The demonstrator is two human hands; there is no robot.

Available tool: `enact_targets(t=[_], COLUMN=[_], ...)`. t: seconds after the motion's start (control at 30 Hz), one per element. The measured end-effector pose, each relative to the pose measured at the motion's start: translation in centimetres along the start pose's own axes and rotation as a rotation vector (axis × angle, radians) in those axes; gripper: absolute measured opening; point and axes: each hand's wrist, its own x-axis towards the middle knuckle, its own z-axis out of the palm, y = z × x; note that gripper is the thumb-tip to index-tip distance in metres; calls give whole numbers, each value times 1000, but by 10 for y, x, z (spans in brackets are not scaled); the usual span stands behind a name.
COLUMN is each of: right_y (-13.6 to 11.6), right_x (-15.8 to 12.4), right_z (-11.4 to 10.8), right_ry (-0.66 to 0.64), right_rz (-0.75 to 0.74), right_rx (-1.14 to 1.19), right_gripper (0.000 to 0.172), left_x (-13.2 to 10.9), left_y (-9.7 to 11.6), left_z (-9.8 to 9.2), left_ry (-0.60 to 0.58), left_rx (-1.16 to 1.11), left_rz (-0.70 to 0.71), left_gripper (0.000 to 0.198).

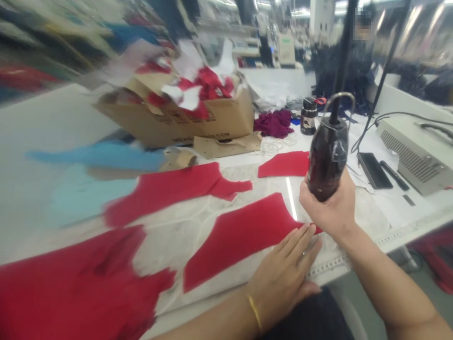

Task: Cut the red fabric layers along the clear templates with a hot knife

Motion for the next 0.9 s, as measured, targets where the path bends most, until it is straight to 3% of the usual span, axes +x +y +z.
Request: enact_targets(t=[0.27, 0.4, 0.57, 0.9], right_y=[-1, 0, 3, 9], right_x=[-5, -8, -8, -14], right_z=[-26, -27, -25, -26], right_ry=[-89, -61, -36, 0], right_rz=[-29, -12, -37, 2], right_rx=[174, 199, 192, 164], right_gripper=[26, 25, 22, 24], left_x=[-5, -7, -7, -5], left_y=[1, 2, 2, 3], left_z=[8, 9, 10, 11], left_ry=[32, 74, 17, 17], left_rx=[-42, -45, -59, -66], left_rz=[8, 11, 17, 19], left_gripper=[81, 78, 79, 80])
